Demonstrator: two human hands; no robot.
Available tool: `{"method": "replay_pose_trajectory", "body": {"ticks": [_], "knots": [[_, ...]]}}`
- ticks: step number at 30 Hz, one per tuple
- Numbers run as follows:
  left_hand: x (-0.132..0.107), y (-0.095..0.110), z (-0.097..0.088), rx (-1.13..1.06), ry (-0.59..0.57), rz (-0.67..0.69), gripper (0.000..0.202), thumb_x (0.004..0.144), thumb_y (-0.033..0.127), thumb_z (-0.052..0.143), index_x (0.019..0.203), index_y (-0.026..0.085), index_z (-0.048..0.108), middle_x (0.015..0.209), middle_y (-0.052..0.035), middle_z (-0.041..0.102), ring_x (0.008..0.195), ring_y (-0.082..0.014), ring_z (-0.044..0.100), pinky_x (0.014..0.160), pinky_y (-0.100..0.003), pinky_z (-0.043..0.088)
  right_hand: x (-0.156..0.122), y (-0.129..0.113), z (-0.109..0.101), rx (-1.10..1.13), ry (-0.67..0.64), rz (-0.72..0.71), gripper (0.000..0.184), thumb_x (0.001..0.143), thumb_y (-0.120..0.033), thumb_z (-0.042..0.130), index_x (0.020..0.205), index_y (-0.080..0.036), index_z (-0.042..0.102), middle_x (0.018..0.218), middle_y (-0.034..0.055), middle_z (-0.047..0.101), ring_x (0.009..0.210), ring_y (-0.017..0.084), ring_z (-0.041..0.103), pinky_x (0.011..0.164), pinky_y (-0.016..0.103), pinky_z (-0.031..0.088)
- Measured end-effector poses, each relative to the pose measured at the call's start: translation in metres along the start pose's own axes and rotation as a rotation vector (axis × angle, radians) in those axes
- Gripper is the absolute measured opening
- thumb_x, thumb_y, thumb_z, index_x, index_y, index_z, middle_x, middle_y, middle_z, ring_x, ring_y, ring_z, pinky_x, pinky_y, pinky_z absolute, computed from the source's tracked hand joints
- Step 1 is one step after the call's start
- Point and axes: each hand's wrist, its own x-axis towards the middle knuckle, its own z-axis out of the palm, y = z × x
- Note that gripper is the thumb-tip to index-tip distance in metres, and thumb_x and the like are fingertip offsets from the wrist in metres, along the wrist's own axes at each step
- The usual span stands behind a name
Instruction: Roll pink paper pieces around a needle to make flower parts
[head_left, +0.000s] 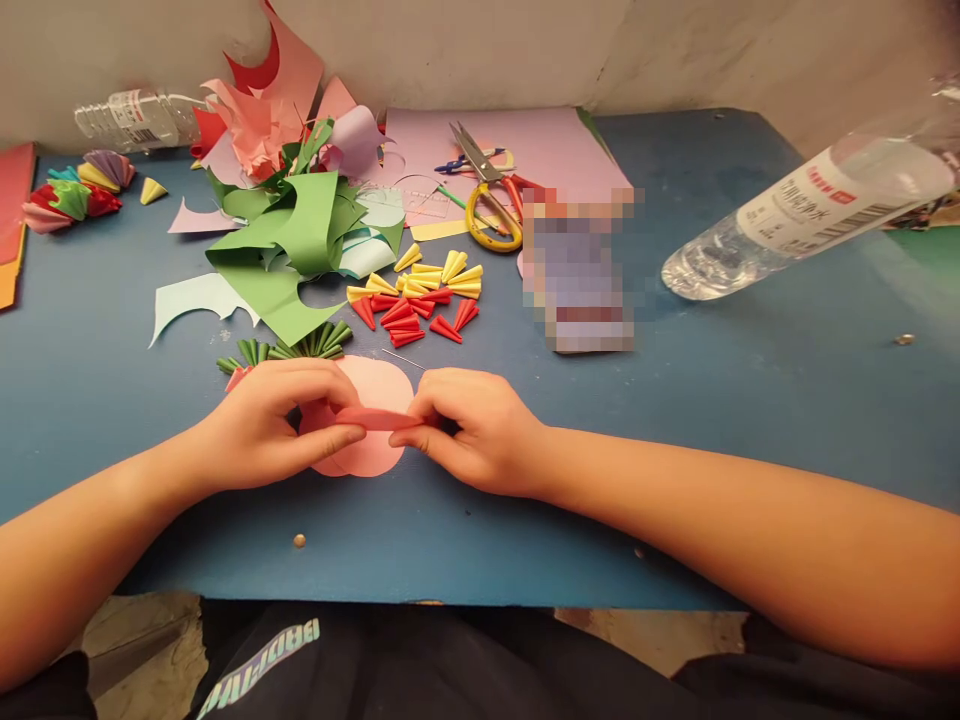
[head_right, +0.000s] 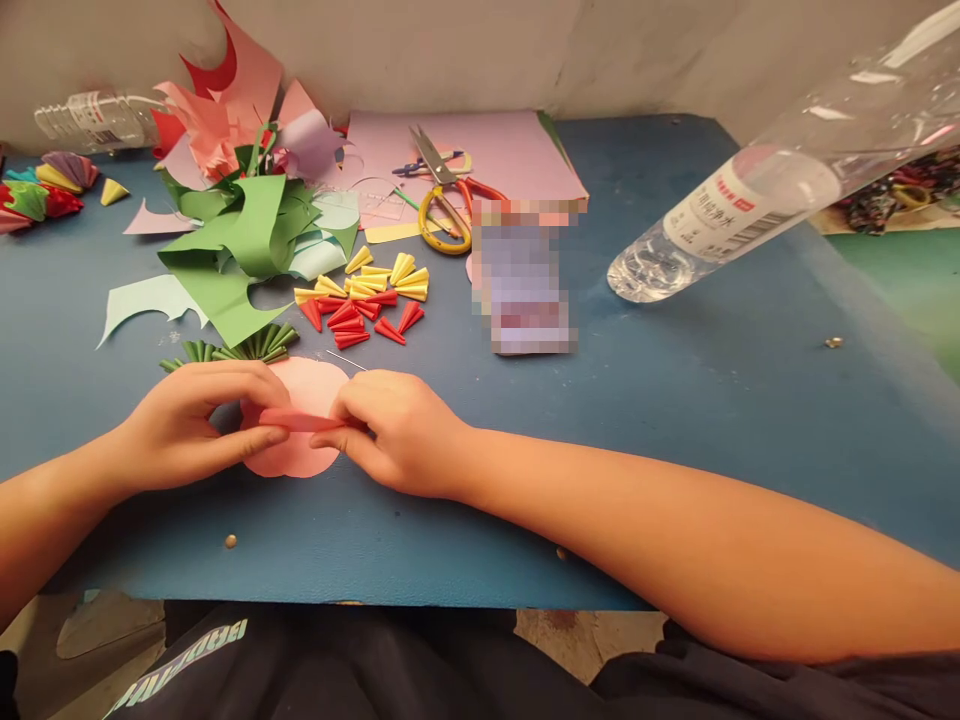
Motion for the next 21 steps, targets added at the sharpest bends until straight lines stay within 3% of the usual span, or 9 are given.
{"method": "replay_pose_trajectory", "body": {"ticks": [3, 7, 11, 15, 18, 21], "knots": [[-0.003, 0.004, 0.005, 0.006, -0.022, 0.090, 0.017, 0.099, 0.013, 0.072, 0.113, 0.020, 0.077, 0.089, -0.0023, 0.077, 0.077, -0.0103, 0.067, 0.074, -0.021, 0.053, -0.002, 0.000, 0.003, -0.042, -0.048, -0.078, 0.025, 0.103, -0.026, 0.073, 0.082, -0.019, 0.061, 0.069, 0.0000, 0.065, 0.064, 0.014, 0.053, 0.063, 0.027, 0.045], [-0.007, 0.007, 0.012, 0.048, 0.024, 0.035, 0.020, 0.100, 0.016, 0.071, 0.118, 0.021, 0.077, 0.094, -0.0021, 0.081, 0.080, -0.0110, 0.071, 0.075, -0.020, 0.054, -0.001, 0.000, 0.004, -0.060, 0.010, -0.068, 0.027, 0.102, -0.030, 0.075, 0.083, -0.020, 0.059, 0.069, -0.0008, 0.064, 0.063, 0.013, 0.053, 0.062, 0.027, 0.045], [-0.007, 0.003, 0.017, 0.062, 0.115, 0.035, 0.028, 0.096, 0.019, 0.077, 0.124, 0.020, 0.073, 0.102, -0.0044, 0.085, 0.081, -0.0126, 0.076, 0.075, -0.020, 0.057, -0.002, -0.002, 0.004, 0.024, 0.082, -0.009, 0.023, 0.096, -0.026, 0.082, 0.108, -0.020, 0.063, 0.085, 0.0016, 0.074, 0.071, 0.013, 0.064, 0.067, 0.025, 0.053], [-0.005, 0.003, 0.024, -0.110, 0.172, 0.037, 0.039, 0.095, 0.014, 0.077, 0.133, 0.022, 0.070, 0.129, -0.0106, 0.081, 0.105, -0.0166, 0.078, 0.086, -0.021, 0.060, -0.007, -0.010, 0.009, 0.222, 0.118, 0.091, 0.047, 0.096, -0.020, 0.081, 0.134, -0.025, 0.053, 0.100, 0.0022, 0.080, 0.081, 0.014, 0.075, 0.072, 0.023, 0.061], [-0.004, 0.006, 0.030, -0.268, 0.218, -0.016, 0.041, 0.097, 0.011, 0.075, 0.134, 0.026, 0.071, 0.135, -0.0097, 0.079, 0.117, -0.0184, 0.078, 0.088, -0.021, 0.062, -0.009, -0.017, 0.014, 0.253, 0.160, 0.224, 0.049, 0.097, -0.019, 0.079, 0.135, -0.026, 0.050, 0.102, 0.0029, 0.082, 0.080, 0.014, 0.077, 0.073, 0.025, 0.062], [-0.003, 0.009, 0.034, -0.420, 0.234, -0.134, 0.036, 0.096, 0.016, 0.078, 0.131, 0.025, 0.073, 0.133, -0.0096, 0.080, 0.110, -0.0198, 0.081, 0.087, -0.024, 0.066, -0.009, -0.017, 0.016, 0.301, 0.186, 0.279, 0.047, 0.096, -0.018, 0.078, 0.133, -0.026, 0.051, 0.097, 0.0013, 0.079, 0.075, 0.013, 0.075, 0.074, 0.027, 0.064]]}}
